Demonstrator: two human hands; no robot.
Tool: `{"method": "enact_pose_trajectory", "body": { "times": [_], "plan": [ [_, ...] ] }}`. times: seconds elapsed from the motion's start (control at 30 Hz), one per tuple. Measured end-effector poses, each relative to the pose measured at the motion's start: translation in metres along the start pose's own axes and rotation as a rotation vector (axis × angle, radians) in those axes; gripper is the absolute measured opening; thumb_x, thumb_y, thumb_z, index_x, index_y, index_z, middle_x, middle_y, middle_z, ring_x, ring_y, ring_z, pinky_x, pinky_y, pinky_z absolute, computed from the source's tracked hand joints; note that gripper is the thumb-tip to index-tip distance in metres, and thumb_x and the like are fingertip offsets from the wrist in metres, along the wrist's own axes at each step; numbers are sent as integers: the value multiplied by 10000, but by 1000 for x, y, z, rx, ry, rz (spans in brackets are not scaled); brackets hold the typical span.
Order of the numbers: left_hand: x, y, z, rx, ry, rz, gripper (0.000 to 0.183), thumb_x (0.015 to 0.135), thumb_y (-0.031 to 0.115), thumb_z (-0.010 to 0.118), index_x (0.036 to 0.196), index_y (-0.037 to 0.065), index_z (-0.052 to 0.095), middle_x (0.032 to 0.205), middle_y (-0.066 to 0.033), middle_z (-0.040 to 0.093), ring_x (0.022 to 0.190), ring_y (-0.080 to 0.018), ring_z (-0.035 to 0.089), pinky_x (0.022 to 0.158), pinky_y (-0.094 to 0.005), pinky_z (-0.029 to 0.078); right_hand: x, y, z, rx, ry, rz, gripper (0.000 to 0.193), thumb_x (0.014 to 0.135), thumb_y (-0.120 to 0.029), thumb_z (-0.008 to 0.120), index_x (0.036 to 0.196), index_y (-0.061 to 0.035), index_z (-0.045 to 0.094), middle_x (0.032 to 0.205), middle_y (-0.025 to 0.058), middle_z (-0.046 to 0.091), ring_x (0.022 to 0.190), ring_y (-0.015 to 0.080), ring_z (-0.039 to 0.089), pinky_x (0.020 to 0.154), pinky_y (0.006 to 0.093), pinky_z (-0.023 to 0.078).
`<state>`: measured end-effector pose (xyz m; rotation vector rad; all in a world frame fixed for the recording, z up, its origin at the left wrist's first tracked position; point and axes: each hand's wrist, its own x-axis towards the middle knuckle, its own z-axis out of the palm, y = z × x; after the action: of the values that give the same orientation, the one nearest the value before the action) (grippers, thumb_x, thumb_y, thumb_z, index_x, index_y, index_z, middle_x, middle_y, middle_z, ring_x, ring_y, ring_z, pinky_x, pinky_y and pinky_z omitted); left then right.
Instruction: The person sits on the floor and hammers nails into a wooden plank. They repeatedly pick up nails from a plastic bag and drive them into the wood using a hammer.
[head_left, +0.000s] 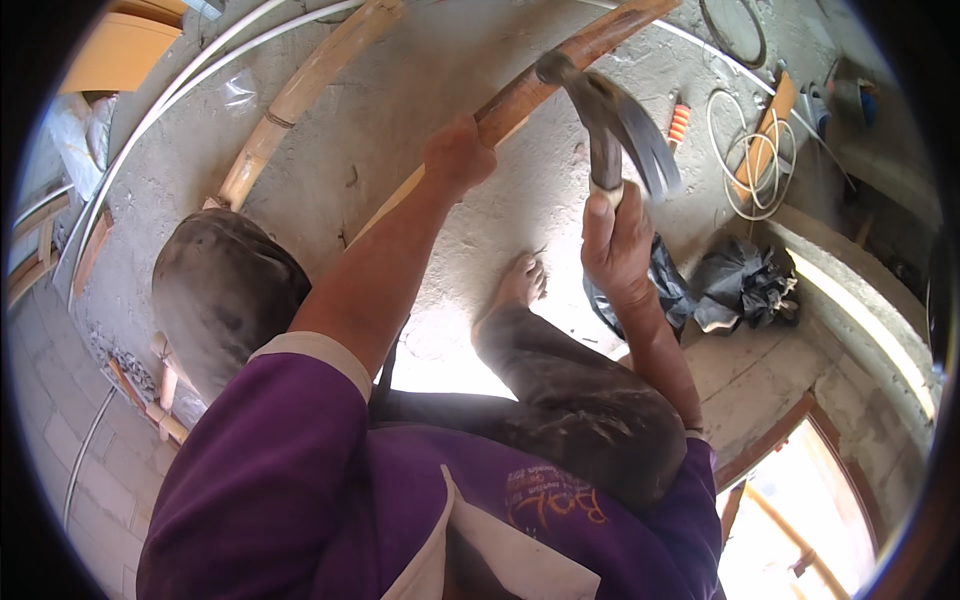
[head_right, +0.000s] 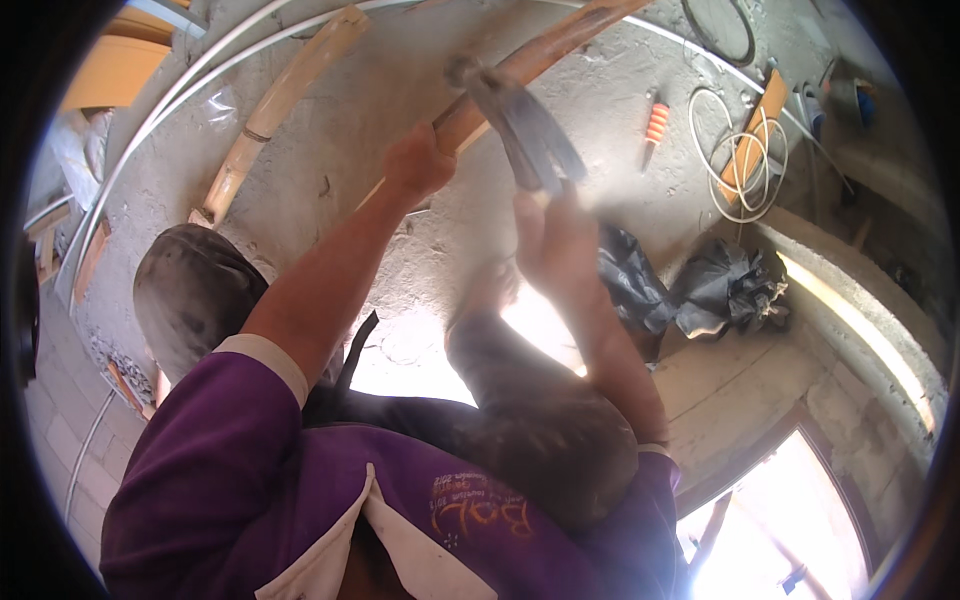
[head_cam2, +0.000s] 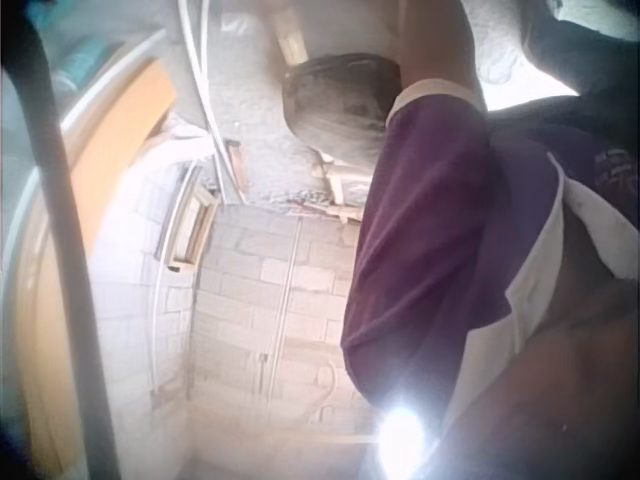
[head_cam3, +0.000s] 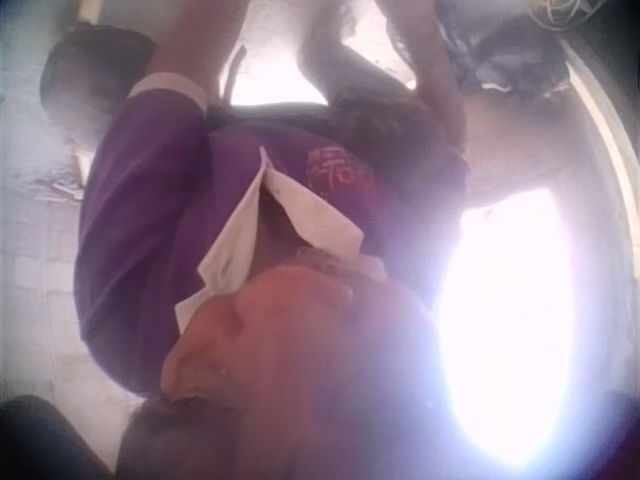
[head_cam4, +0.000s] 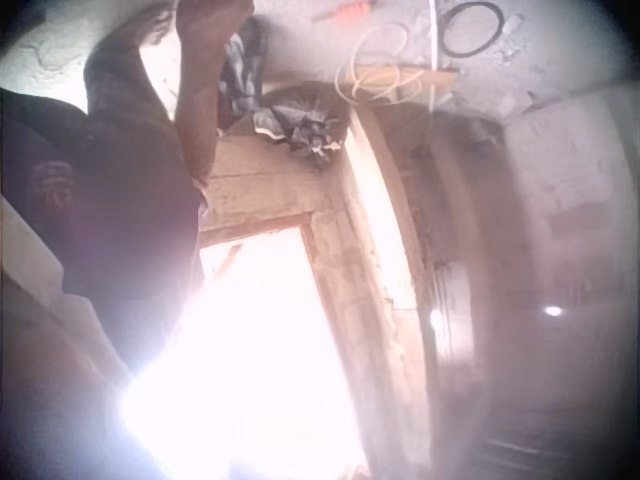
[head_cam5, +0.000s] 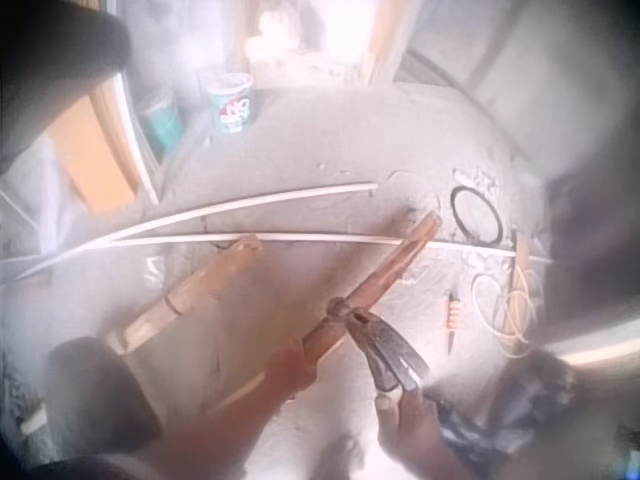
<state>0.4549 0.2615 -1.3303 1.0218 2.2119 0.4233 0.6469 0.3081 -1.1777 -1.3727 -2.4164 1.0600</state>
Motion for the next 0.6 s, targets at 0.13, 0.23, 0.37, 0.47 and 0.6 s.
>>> {"method": "enact_pose_trajectory", "body": {
  "times": [0.13,0.23,0.37,0.47,0.6],
  "plan": [
    [7,1,14,-4,123,62,272,814,201,615,993,0,583,921,-232,666,893,-385,657,809,-452,508,8,43,41,-253,-238,164,400,975,-404,472,941,-5,492,752,219,634,749,421,646,653,503,506],
    [-5,-11,17,48,74,34,306,812,238,623,1000,1,576,914,-233,665,882,-397,653,793,-470,507,14,8,5,-184,-230,219,415,971,-409,480,966,5,501,773,230,638,764,428,646,661,496,505],
    [1,-13,17,31,57,39,375,799,301,650,1009,3,565,893,-241,661,856,-421,648,764,-503,507,-5,0,4,-58,-27,45,395,969,-366,493,1042,21,519,749,247,629,743,434,642,622,478,505],
    [6,-2,21,4,96,93,351,786,276,662,988,3,573,887,-240,662,849,-421,648,756,-498,510,2,61,44,-272,-140,-3,345,980,-333,521,908,3,491,645,259,591,643,482,610,519,502,469],
    [1,-4,8,19,33,22,266,798,183,632,986,0,590,926,-228,668,904,-376,661,810,-446,510,15,7,1,-204,-241,262,346,981,-353,453,1075,-27,519,826,242,651,799,408,653,675,462,516]
  ]
}}
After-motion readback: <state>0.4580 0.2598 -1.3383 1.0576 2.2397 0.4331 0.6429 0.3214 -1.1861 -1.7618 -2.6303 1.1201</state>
